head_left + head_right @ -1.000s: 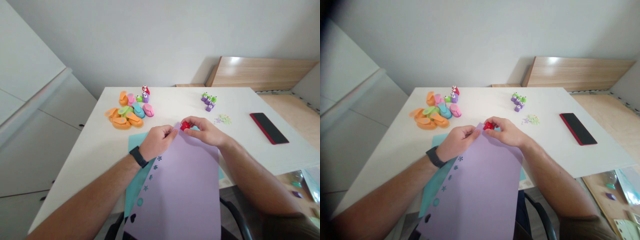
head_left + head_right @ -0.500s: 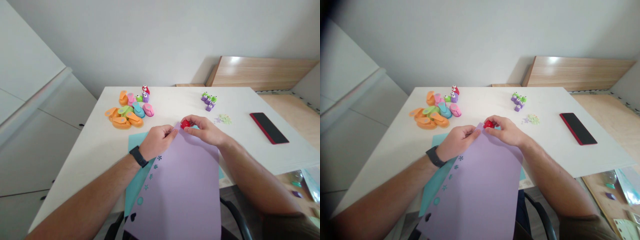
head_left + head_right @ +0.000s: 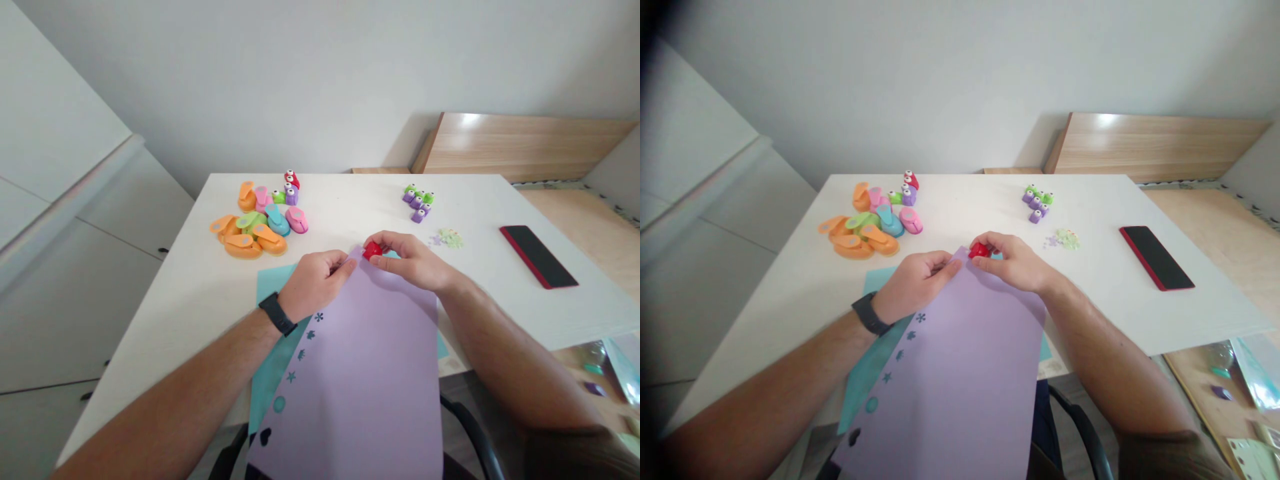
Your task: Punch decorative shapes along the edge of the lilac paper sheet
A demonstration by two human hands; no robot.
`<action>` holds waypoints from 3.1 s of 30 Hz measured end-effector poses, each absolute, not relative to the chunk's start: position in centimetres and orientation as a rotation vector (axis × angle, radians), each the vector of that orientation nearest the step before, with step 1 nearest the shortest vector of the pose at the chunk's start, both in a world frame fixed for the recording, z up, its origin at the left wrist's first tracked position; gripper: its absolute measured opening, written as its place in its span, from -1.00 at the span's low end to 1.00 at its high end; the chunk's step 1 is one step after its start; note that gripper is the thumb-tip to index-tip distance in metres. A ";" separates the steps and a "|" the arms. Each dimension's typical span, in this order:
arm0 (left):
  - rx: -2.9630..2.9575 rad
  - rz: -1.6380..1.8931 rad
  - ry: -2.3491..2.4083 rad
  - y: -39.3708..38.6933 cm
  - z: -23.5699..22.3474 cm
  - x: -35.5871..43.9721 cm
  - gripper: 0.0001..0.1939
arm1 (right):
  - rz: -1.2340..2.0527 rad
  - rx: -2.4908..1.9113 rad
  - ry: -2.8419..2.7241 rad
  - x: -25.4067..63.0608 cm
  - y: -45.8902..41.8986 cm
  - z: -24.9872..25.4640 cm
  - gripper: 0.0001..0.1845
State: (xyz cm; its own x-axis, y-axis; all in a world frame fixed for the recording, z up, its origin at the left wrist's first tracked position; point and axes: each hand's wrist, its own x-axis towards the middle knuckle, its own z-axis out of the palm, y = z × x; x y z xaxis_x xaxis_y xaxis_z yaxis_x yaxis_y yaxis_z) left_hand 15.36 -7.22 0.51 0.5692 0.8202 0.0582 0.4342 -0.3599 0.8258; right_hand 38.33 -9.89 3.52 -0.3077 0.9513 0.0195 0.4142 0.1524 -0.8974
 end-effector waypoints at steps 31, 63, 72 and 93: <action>2.028 0.613 1.007 -7.3 0.6 15.3 -0.58 | 1.139 -1.295 -1.774 38.5 -9.8 3.3 -0.77; 2.033 0.623 1.007 -7.2 0.7 15.3 -0.59 | 1.148 -1.246 -1.777 38.7 -9.7 2.8 -0.76; 2.005 0.610 1.000 -7.2 0.5 15.3 -0.59 | 1.154 -1.247 -1.836 38.3 -9.9 3.2 -0.77; 2.026 0.606 1.015 -7.2 0.5 15.4 -0.60 | 1.149 -1.248 -1.767 39.0 -9.7 2.7 -0.76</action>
State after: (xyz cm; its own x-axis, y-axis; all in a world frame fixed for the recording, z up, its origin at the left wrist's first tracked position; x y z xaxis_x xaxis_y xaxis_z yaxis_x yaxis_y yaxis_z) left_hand 15.35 -7.19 0.47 0.5684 0.8197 0.0705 0.4506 -0.3819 0.8070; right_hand 38.97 -9.66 2.73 -0.3102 0.9499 0.0374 0.3516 0.1511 -0.9239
